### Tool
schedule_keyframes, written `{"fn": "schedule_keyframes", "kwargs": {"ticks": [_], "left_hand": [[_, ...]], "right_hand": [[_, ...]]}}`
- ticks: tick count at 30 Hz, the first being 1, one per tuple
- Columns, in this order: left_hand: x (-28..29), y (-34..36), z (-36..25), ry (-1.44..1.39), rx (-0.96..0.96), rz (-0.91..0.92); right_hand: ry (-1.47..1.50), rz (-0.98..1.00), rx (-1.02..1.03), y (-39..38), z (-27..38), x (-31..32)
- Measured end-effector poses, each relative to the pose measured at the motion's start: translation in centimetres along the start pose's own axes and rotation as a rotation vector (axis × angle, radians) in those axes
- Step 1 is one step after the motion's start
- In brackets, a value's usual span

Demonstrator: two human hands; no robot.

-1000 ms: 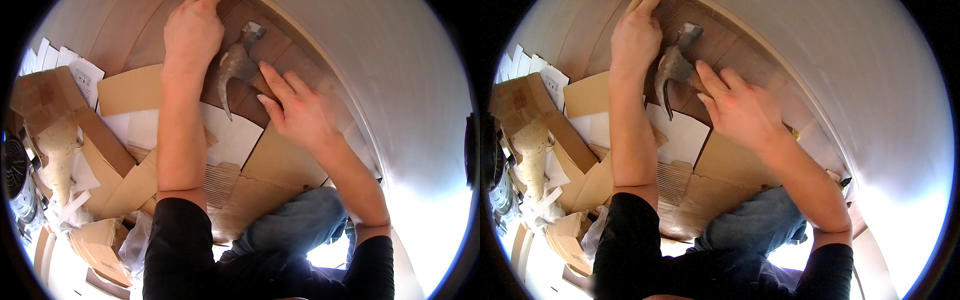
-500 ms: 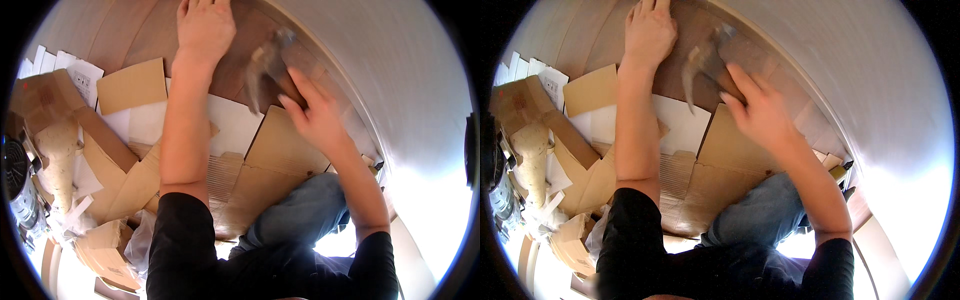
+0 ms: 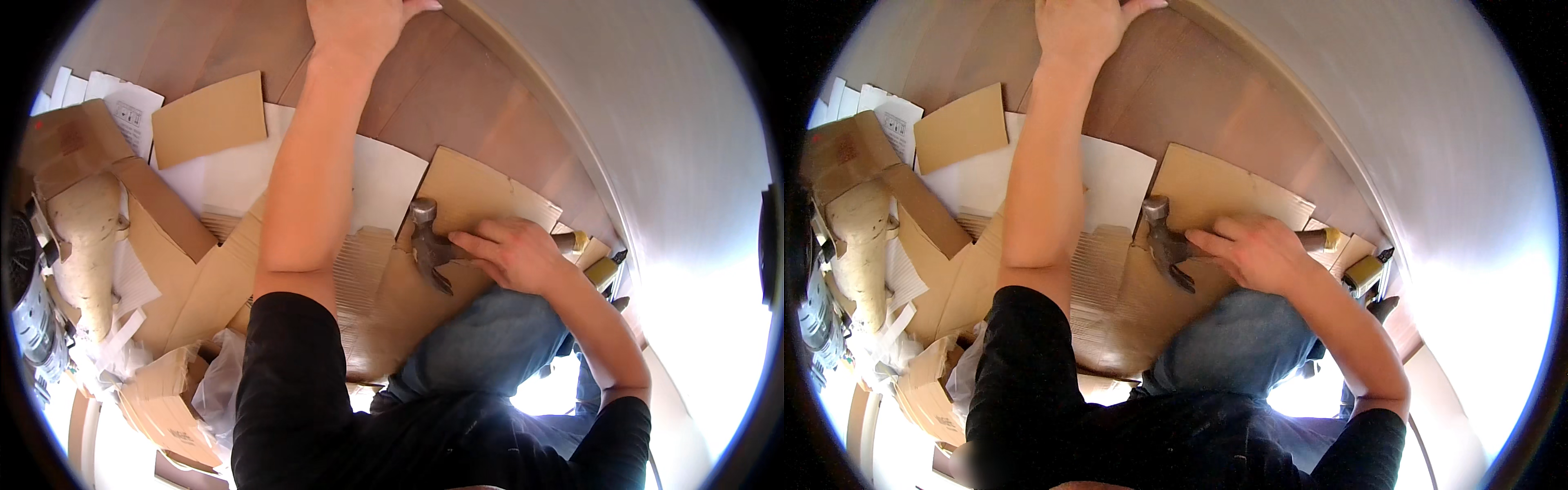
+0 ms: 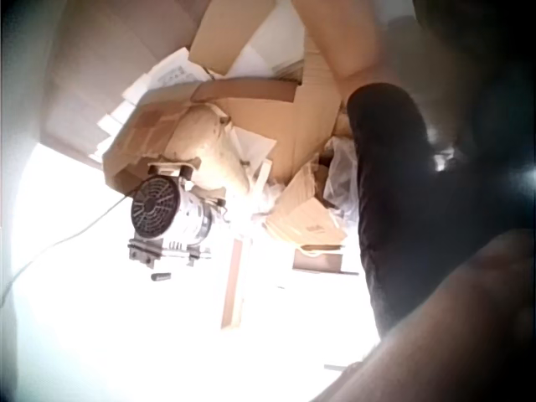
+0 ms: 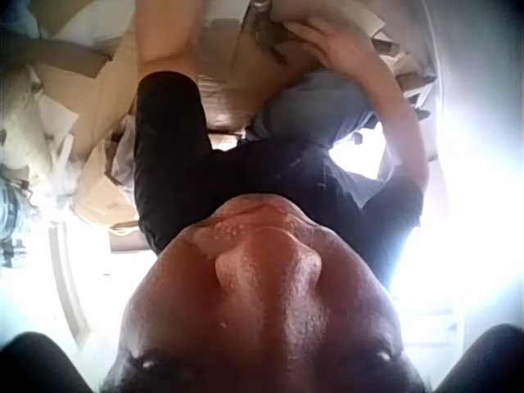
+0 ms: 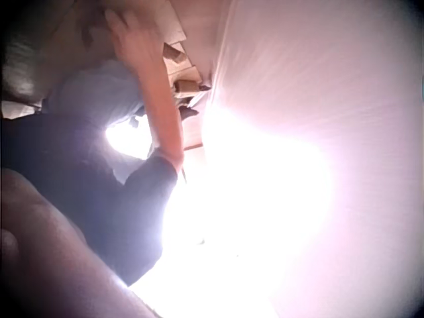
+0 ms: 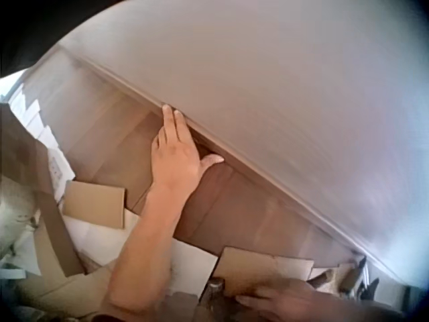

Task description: The person cuts a piece of wood using a miter saw on a balcony, carries it inside, and attaches it to the wall at the floor level using a hammer and a pneumatic nail gun.

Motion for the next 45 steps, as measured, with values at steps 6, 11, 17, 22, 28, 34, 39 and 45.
{"fn": "schedule_keyframes", "kwargs": {"ticks": [6,11,17,22,28,34,39,45], "left_hand": [[0.8,0.7,1.3,-0.015,0.012,0.001],[0.5,0.9,1.6,-0.025,0.006,0.015],[0.5,1.0,0.3,-0.046,-0.012,0.039],[0.6,1.1,-0.5,-0.019,-0.043,-0.01],[1.2,1.0,0.6,-0.028,-0.018,-0.015],[1.2,1.3,1.0,-0.013,-0.006,-0.001],[1.6,1.2,1.1,-0.081,-0.015,-0.003],[1.6,1.2,0.5,-0.11,-0.045,-0.011]], "right_hand": [[-0.074,-0.081,-0.007,-0.3,0.1,-1.0],[-0.15,-0.275,-0.16,1.2,-1.1,2.3],[-0.15,-0.34,-0.226,2.8,-1.8,3.1],[-0.056,-0.23,-0.109,2.1,0.7,-1.2],[-0.112,-0.545,-0.357,0.8,-2.6,4.2],[-0.505,-0.743,-0.649,-0.6,-5.7,5.7],[-0.502,-0.728,-0.667,-0.7,-6.6,5.7],[-0.545,-0.708,-0.679,-0.6,-6.4,5.9]]}}
Point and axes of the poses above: each hand's wrist, its own y-axis towards the middle knuckle, its own x-axis out of the back of the hand, z = x × y, the point moved 5 cm from there along y, towards the middle knuckle, and after that the axes turned 6 degrees about x, right-handed, at the moved point
